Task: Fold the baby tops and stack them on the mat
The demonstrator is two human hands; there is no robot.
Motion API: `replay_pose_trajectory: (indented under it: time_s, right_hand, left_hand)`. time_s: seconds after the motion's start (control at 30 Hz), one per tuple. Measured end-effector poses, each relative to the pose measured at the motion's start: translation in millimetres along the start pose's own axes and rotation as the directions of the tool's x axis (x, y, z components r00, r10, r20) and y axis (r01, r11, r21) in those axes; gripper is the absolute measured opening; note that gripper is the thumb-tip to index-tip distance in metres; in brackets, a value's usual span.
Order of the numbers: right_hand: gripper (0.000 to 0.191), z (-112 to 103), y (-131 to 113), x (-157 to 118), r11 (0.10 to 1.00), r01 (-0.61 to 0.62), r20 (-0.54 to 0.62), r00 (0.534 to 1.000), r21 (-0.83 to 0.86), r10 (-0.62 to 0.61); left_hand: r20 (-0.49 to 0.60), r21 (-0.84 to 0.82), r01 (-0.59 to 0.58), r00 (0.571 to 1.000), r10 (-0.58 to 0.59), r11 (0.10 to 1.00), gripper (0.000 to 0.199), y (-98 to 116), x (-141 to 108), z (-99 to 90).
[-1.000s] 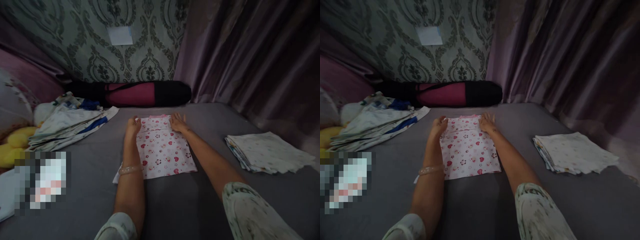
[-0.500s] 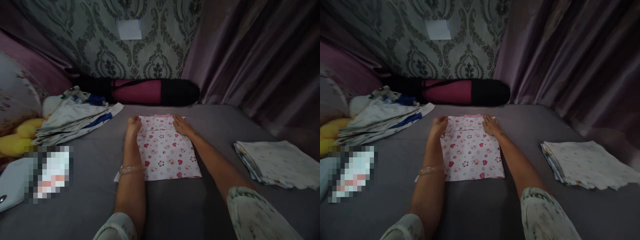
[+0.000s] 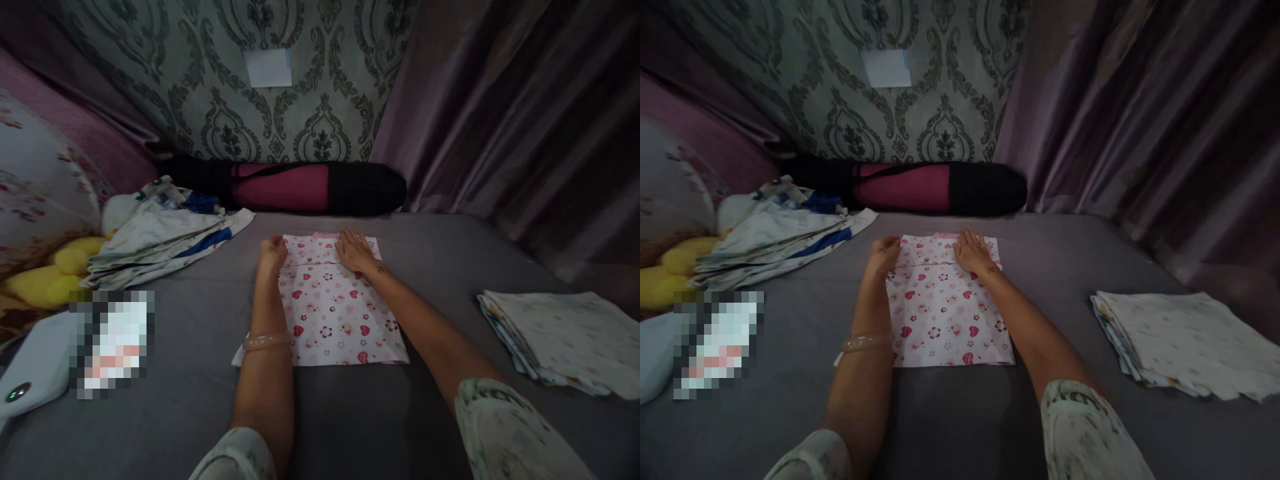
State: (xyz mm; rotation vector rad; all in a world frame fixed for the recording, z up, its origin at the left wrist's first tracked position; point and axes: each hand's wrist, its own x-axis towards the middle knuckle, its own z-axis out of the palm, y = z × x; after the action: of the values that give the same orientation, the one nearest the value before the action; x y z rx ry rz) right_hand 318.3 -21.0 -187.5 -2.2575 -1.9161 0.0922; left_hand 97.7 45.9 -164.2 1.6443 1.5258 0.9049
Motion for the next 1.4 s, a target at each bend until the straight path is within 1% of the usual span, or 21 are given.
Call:
replay_pose_trajectory:
  time_s: [0.13,0.23,0.43,0.53,0.6,0.67,0.8,0.9,1.07,1.2,1.3,1.4]
  right_hand:
    - [0.066,11,-10,6,0.997,-0.079,0.005,0.997,-0.019,0.079]
    - [0.065,16,-10,6,0.995,-0.092,0.006,0.996,-0.027,0.092]
    - [0.064,8,-10,9,0.995,-0.097,0.087,0.991,-0.024,0.099]
    - [0.062,5,-19,9,0.994,-0.103,0.062,0.993,-0.029,0.105]
    - [0.061,6,-30,9,0.997,-0.077,0.005,0.997,-0.029,0.077]
    - [0.06,8,-45,8,1.0,-0.024,-0.021,1.0,-0.014,0.024]
    - [0.061,13,-73,13,0.998,0.054,0.028,0.998,0.044,-0.055]
    - [0.061,20,-87,18,0.995,0.082,0.001,0.997,0.059,-0.082]
    - [0.061,34,-96,23,0.996,0.059,-0.044,0.997,0.061,-0.056]
    - [0.061,34,-96,22,0.996,0.061,-0.028,0.998,0.065,-0.059]
    - [0.059,30,-102,16,0.989,0.139,-0.05,0.989,0.05,-0.137]
    - [0.058,28,-115,10,0.97,0.241,-0.051,0.969,0.024,-0.24]
  left_hand:
    - [-0.014,-0.022,0.034,0.999,-0.035,0.999,0.03,-1,0,-0.6]
    - [-0.027,-0.04,0.019,0.999,-0.02,0.999,0.031,-2,0,-1.8]
    - [-0.038,-0.013,-0.003,0.999,0.003,1.0,0.033,-5,4,-1.6]
    - [-0.065,-0.021,0.007,0.998,-0.008,1.0,0.033,-9,8,0.5]
    - [-0.092,-0.047,0.018,0.995,-0.023,0.999,0.033,-10,9,1.0]
    - [-0.11,-0.083,0.03,0.993,-0.039,0.996,0.033,-11,8,-0.3]
    - [-0.115,-0.121,0.046,0.992,-0.06,0.992,0.035,-8,4,-6.2]
    - [-0.122,-0.118,0.035,0.991,-0.049,0.992,0.034,-6,4,-9.6]
    - [-0.137,-0.114,0.06,0.988,-0.076,0.992,0.033,-6,8,-10.8]
    - [-0.146,-0.148,0.021,0.988,-0.043,0.989,0.035,-7,8,-11.4]
    - [-0.163,-0.163,0.021,0.986,-0.048,0.986,0.035,-9,10,-11.5]
    - [-0.186,-0.157,0.006,0.982,-0.035,0.988,0.035,-13,14,-11.2]
